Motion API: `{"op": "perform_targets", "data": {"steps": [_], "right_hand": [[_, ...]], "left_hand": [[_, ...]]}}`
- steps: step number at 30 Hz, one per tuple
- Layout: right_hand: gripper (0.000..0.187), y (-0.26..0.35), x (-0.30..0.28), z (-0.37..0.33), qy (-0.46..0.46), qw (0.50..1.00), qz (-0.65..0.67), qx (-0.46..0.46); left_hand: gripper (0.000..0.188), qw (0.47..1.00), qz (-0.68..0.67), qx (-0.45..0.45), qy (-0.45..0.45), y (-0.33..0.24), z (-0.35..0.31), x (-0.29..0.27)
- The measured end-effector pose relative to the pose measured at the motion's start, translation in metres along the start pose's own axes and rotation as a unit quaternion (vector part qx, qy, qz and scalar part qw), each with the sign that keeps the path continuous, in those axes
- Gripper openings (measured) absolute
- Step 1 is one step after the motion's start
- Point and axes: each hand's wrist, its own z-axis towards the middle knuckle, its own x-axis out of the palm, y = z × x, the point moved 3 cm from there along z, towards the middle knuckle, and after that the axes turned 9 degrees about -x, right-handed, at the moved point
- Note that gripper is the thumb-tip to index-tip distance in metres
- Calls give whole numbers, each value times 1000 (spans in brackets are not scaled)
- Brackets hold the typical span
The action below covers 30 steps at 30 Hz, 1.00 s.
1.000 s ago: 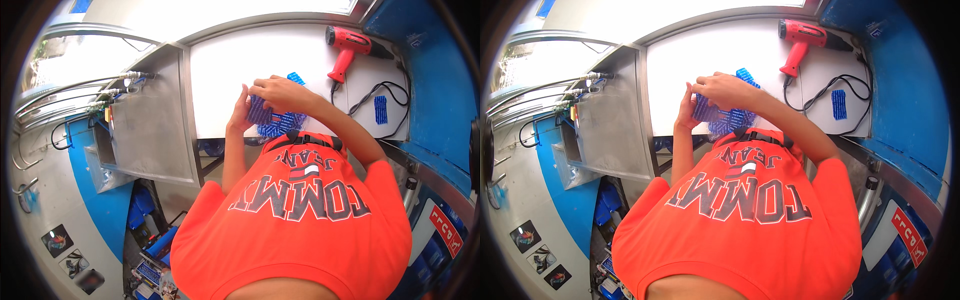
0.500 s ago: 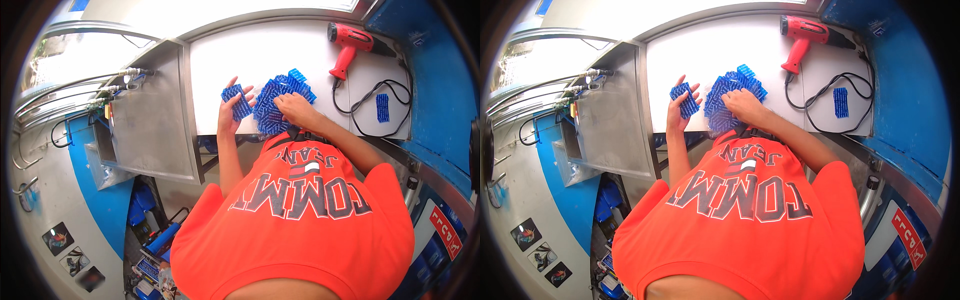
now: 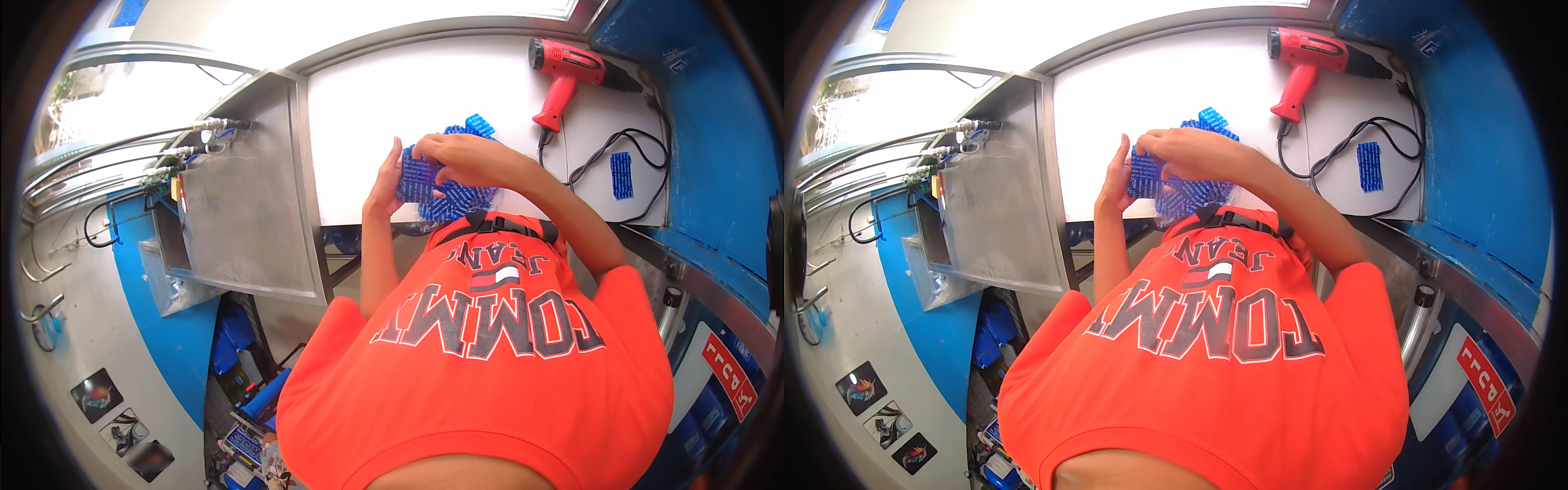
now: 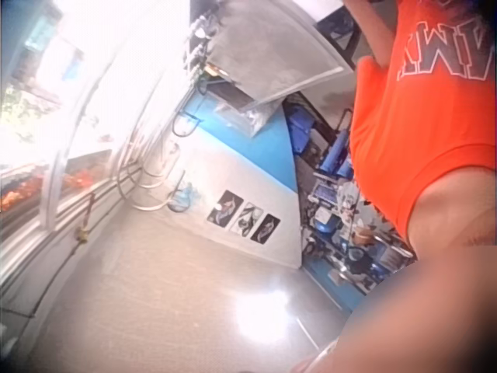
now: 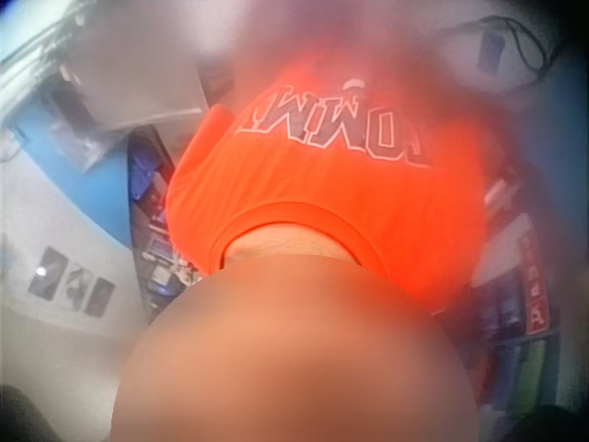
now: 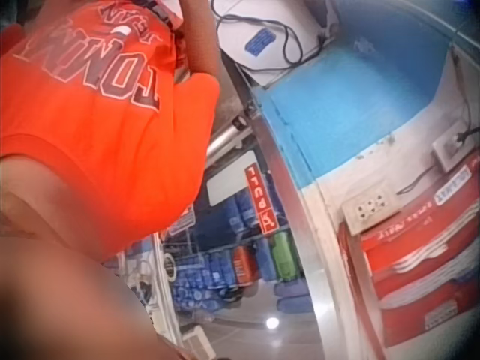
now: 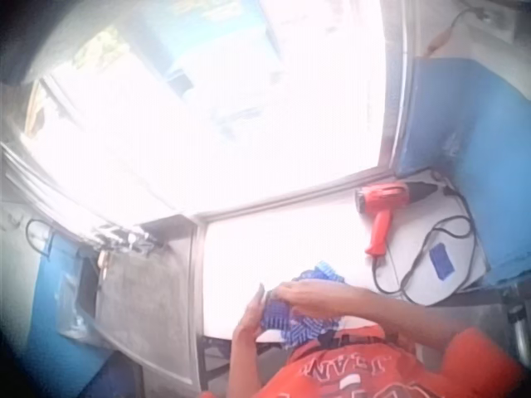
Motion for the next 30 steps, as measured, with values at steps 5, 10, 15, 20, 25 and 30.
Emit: {"op": "perform_targets", "data": {"steps": [5, 10, 15, 20, 25, 30], "right_hand": [[32, -1, 14, 17, 71, 990, -103, -58], [24, 5, 17, 18, 13, 978, -151, -143], [17, 14, 9, 15, -136, 941, -216, -223], [12, 14, 23, 9, -85, 948, -211, -222], [14, 2, 18, -8, -81, 975, -15, -205], [25, -35, 23, -15, -94, 989, -114, 0]], "left_hand": [[96, 997, 36, -14, 62, 1, -8, 16], [96, 997, -35, -14, 72, 11, -14, 16], [98, 995, -35, 81, 47, 16, -7, 8], [94, 970, -210, 56, 112, 19, -3, 6], [86, 981, -146, 75, 103, 21, -4, -6], [45, 986, -96, 125, 49, 15, -6, -34]]}}
